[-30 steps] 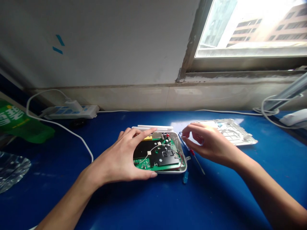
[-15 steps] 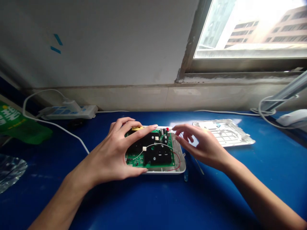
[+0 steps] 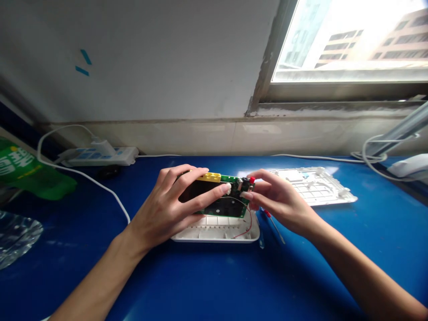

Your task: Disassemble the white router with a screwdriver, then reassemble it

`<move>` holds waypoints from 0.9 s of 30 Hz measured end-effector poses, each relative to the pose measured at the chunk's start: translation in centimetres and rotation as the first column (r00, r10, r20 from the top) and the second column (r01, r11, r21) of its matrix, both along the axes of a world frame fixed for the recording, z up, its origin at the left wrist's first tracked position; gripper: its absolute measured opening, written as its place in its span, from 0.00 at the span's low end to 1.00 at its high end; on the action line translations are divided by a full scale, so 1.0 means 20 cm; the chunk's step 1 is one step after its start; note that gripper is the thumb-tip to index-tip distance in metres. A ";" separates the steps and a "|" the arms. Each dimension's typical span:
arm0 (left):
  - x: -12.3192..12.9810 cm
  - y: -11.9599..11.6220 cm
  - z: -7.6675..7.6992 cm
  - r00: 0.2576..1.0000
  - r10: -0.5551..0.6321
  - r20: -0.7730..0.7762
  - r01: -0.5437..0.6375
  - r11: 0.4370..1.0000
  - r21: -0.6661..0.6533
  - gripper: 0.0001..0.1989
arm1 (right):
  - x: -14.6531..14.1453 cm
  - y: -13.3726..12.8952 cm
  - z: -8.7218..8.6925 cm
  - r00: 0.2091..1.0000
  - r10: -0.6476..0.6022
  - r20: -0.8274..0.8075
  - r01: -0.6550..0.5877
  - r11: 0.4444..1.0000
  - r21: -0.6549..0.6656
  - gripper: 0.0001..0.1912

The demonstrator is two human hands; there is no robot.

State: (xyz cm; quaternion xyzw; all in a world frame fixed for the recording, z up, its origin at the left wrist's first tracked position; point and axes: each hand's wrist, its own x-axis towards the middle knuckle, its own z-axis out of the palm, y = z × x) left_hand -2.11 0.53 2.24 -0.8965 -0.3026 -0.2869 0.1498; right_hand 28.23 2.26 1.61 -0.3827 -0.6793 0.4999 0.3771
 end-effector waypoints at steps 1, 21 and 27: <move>0.00 0.00 0.00 1.000 0.004 0.007 -0.005 1.000 0.005 0.38 | 0.01 0.00 0.00 1.000 0.004 0.007 -0.004 1.000 0.009 0.16; -0.07 0.04 0.06 0.920 -0.036 0.391 0.197 0.904 -0.380 0.05 | 0.07 0.01 -0.04 0.950 -0.130 0.285 -0.054 0.828 0.558 0.09; -0.02 0.00 0.07 0.955 -0.191 0.229 0.214 0.974 -0.078 0.10 | 0.11 0.04 -0.05 0.904 -0.128 0.408 -0.172 0.764 0.621 0.27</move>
